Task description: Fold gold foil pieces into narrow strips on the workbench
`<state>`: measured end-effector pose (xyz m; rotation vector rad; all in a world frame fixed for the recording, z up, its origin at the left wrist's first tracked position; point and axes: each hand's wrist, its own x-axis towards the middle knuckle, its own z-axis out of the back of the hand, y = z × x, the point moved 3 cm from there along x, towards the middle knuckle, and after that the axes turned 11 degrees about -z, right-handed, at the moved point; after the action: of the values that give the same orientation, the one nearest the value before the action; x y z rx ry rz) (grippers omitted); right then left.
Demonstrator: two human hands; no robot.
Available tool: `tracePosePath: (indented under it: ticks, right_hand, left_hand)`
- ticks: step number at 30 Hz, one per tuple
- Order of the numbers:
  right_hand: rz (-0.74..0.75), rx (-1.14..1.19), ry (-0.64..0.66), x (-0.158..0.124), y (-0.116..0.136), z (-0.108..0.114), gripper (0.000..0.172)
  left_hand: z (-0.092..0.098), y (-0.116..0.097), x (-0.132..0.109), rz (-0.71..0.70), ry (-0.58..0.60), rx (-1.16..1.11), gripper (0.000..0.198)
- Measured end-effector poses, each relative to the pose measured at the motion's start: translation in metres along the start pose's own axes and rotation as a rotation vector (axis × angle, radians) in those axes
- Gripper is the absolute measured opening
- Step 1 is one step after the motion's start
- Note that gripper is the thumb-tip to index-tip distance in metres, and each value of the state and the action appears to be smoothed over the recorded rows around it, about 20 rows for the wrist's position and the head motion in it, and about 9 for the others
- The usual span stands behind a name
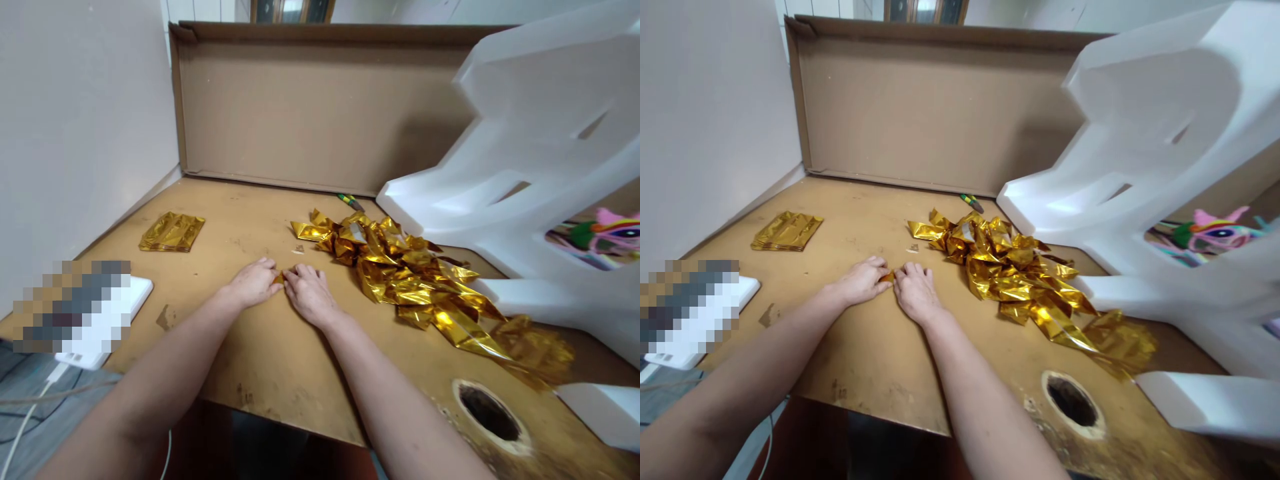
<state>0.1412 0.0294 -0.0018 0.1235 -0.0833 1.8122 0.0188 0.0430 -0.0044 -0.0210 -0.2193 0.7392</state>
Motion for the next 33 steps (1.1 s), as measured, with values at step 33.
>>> tracePosePath:
  ticks: [33]
  right_hand:
    - [-0.031, 0.021, 0.010, -0.006, -0.030, 0.015, 0.031]
  left_hand:
    - [0.010, 0.026, -0.013, 0.054, 0.013, -0.106, 0.020]
